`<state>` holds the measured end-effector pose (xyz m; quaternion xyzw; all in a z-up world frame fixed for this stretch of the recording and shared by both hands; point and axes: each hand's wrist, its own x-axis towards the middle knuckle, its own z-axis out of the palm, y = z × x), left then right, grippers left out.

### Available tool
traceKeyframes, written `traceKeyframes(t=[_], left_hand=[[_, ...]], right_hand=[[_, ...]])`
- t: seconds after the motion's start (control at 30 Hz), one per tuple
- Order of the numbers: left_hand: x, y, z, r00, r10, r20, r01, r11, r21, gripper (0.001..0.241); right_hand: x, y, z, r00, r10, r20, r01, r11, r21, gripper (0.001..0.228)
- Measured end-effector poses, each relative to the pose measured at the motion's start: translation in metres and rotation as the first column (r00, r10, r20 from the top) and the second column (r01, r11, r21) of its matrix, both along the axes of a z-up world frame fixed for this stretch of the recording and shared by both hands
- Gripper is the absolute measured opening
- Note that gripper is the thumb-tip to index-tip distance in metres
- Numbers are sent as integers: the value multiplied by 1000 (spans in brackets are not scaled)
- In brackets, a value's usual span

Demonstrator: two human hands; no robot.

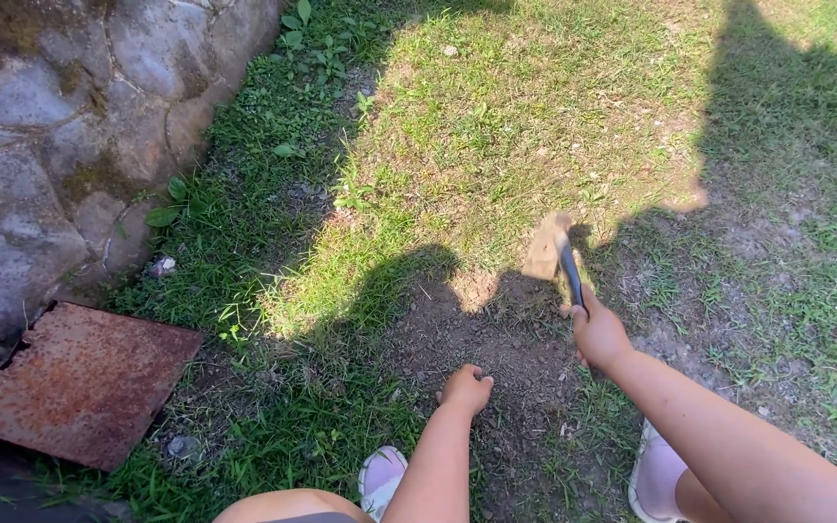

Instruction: The person uses a small hoe to loosen the soil and pulls out weeds by hand.

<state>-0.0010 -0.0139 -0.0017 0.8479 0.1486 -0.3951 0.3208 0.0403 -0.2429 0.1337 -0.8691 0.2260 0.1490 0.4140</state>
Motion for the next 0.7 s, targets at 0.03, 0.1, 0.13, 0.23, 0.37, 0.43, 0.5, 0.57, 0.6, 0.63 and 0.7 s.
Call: traceKeyframes(t=[0.03, 0.1, 0.13, 0.23, 0.37, 0.43, 0.5, 0.57, 0.6, 0.63, 0.7], left_hand=[[0, 1, 1, 1000, 3, -9, -3, 1000, -3, 50], [1, 2, 3, 1000, 3, -10, -3, 1000, -8, 50], [0, 1, 3, 1000, 4, -3, -4, 1000, -10, 50], [-4, 0, 3, 1000, 19, -7, -19, 1000, -18, 50], [-1, 0, 1, 1000, 15, 5, -15, 1000, -14, 50], [0, 1, -1, 1000, 15, 4, -15, 1000, -11, 50], [-1, 2, -3, 1000, 13, 4, -13, 1000, -7, 50], [-2, 2, -4, 1000, 18, 6, -18, 1000, -3, 49], [-1, 1, -3, 1000, 20, 12, -20, 1000, -4, 50], [-2, 1, -2, 1000, 21, 19, -21, 1000, -5, 50], [-1, -1, 1, 999, 31, 25, -31, 999, -11, 50]], right_hand=[[-11, 1, -11, 998, 21, -60, -19, 999, 33, 60], [-30, -7, -26, 987, 7, -158, 7, 996, 89, 63], [-35, -12, -32, 978, 4, -209, 21, 993, 115, 65], [-30, -25, -30, 951, 48, -305, 29, 969, 245, 64], [-28, -2, -5, 980, 109, -166, -72, 975, 210, 64], [-13, 13, 10, 995, 70, -71, -51, 972, 231, 63], [7, 29, 16, 999, 29, 45, -40, 961, 275, 64], [14, 42, 6, 991, 11, 136, -47, 964, 263, 65], [19, 48, -5, 984, 18, 174, -58, 972, 228, 65], [24, 52, -18, 977, 26, 212, -68, 979, 193, 66], [20, 55, -52, 938, 236, 252, -217, 971, -101, 64]])
